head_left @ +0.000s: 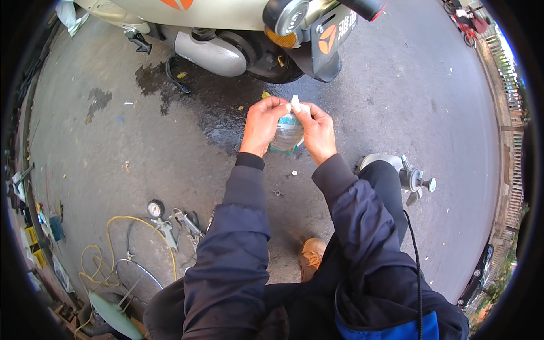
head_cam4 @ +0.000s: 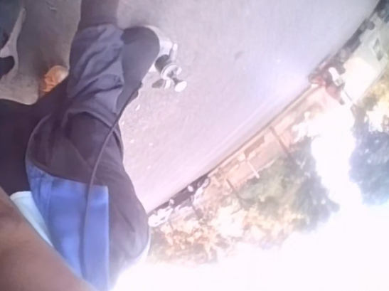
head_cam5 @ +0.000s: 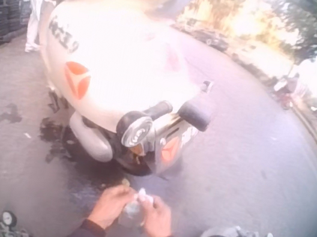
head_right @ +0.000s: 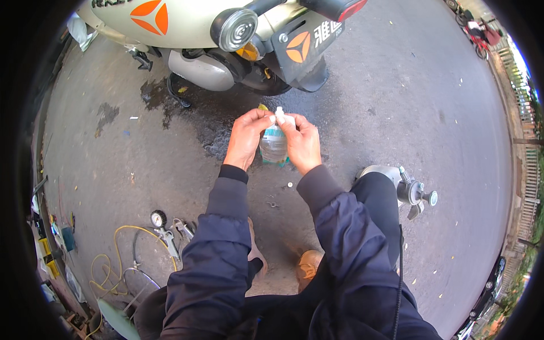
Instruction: The person squats beside a scooter and repeatedly applies a liquid from a small bottle into a component near the front wheel. They then retrieve a wrench and use it to tighten or adjust a bolt on the same area, repeating the application and adjustment several times.
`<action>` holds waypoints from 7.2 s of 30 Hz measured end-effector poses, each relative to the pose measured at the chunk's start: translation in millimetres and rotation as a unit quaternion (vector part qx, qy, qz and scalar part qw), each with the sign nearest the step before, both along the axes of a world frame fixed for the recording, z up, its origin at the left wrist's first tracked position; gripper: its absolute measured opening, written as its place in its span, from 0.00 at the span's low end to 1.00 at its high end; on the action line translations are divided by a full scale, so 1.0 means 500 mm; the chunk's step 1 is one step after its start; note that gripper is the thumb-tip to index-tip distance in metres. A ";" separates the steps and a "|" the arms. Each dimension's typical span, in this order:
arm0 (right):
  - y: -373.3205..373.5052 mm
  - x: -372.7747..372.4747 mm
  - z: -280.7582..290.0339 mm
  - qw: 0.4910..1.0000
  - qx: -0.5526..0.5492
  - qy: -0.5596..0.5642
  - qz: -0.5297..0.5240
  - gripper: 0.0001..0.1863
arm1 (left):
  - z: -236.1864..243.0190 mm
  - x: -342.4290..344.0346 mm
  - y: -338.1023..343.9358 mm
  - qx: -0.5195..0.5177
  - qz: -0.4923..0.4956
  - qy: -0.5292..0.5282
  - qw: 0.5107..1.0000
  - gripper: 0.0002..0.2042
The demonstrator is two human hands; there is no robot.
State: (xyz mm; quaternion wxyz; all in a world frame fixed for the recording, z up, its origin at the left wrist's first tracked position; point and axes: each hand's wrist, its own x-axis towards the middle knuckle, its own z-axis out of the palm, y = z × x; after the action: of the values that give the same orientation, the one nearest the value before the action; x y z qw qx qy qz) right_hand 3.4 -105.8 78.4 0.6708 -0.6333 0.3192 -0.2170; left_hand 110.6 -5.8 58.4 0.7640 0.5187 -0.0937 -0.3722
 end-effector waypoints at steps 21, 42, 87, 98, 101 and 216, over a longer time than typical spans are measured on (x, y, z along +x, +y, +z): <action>-0.044 0.163 -0.002 0.970 -0.203 0.113 -0.072 0.15 | 0.016 0.159 -0.145 -0.007 0.121 0.099 0.988 0.07; -0.042 0.149 0.036 0.970 -0.193 0.137 -0.048 0.15 | -0.013 0.082 -0.084 -0.047 0.066 0.127 0.989 0.11; -0.017 0.210 -0.001 0.974 0.116 -0.079 -0.180 0.09 | 0.025 0.146 -0.105 0.106 0.099 -0.190 0.971 0.15; -0.042 0.110 0.049 0.989 0.140 0.009 0.040 0.27 | -0.008 0.044 -0.010 0.082 -0.098 0.078 0.989 0.33; -0.038 0.055 0.066 0.980 0.128 0.031 0.148 0.41 | -0.006 0.014 -0.025 -0.058 -0.084 0.189 0.977 0.36; -0.114 0.107 0.014 0.629 -0.492 0.468 0.379 0.18 | -0.030 0.049 -0.186 0.096 0.078 0.139 0.982 0.05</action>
State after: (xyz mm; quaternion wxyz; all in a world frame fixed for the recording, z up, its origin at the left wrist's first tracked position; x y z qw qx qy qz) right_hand 56.8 -162.6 85.1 0.0431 -0.9508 0.1676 0.2568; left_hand 135.0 -99.0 43.3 0.7428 0.5386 0.0910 -0.3872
